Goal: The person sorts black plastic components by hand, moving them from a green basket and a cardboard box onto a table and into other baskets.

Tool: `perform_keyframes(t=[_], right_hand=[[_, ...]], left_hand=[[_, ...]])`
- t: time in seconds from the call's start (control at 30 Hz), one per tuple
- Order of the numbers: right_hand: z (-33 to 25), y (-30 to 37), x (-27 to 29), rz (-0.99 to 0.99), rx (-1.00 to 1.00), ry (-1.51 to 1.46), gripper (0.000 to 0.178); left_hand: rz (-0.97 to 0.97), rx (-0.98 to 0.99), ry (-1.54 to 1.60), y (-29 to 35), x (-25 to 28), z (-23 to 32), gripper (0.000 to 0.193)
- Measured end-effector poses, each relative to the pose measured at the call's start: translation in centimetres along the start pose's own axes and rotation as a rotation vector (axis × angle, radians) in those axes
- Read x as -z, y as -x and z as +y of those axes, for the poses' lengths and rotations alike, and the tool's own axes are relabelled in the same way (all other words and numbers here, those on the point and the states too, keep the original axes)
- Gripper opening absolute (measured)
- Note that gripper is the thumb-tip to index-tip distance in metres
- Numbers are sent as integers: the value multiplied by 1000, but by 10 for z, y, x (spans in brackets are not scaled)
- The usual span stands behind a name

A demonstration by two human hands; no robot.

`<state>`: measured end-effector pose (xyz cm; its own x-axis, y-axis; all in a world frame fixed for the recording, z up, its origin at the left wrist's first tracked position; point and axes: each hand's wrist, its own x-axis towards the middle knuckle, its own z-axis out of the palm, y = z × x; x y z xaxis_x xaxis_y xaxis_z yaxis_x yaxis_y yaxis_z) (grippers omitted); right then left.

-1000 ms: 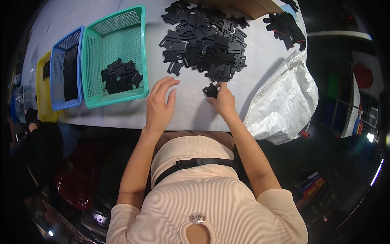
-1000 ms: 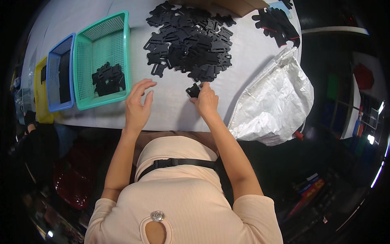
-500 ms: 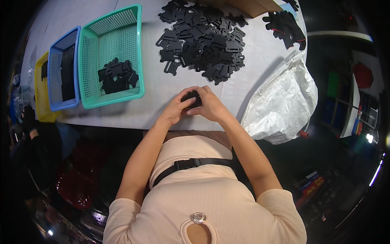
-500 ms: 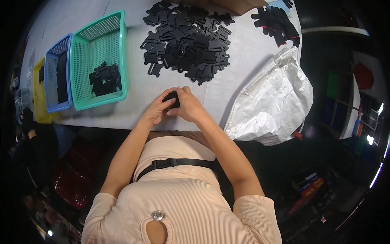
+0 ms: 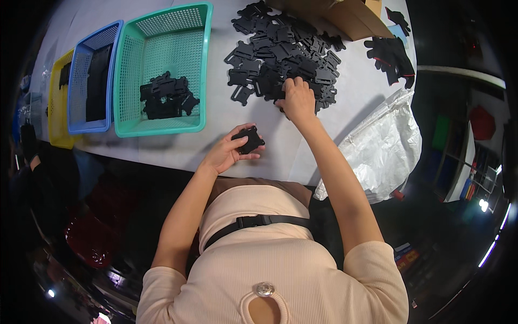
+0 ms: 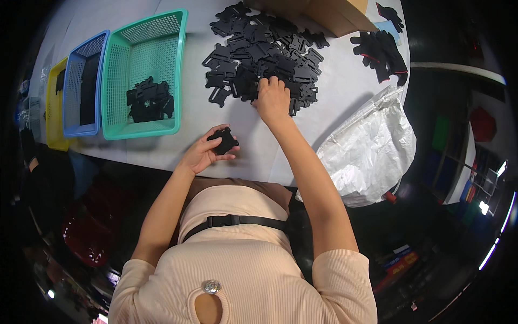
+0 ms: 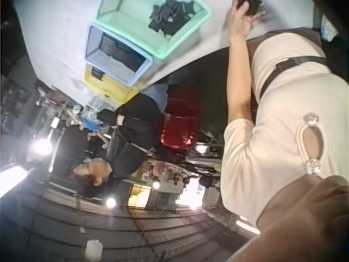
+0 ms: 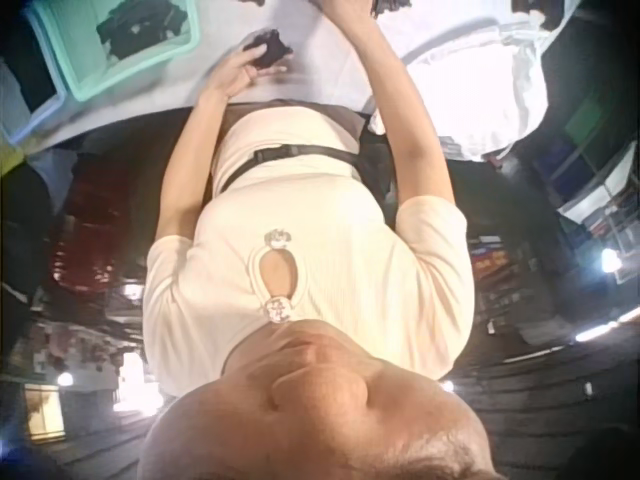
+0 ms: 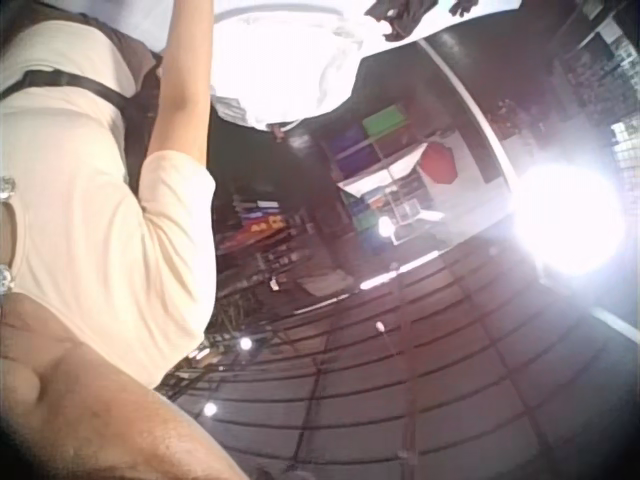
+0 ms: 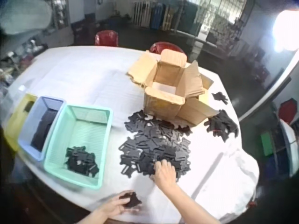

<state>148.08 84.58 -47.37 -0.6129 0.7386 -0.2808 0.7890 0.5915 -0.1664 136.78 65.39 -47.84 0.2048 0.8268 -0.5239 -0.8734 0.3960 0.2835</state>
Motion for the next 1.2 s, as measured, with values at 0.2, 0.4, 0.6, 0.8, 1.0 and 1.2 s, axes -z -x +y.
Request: perform_keyframes(t=[0.2,0.4,0.6,0.8,1.0,1.2], right_hand=[[-21,-10,6,240,82,-38,53],[-41,-26,0,162,20,15,54],[-45,-32,-2,75,-34,-5,55],[-46,-25,3,123,-42,12,55],[-38,-18,2,106,-64,-56,54],[-37,-9,0,69,-45,-157,53]], left_hand=[[25,-45,60,6,8,-2,40],[-2,-95,100,12,3,3,41],[-37,-146,127,10,2,8,42],[16,-161,155,9,4,7,39],[24,-174,143,7,11,-2,41],[49,-187,152,7,18,-9,42]])
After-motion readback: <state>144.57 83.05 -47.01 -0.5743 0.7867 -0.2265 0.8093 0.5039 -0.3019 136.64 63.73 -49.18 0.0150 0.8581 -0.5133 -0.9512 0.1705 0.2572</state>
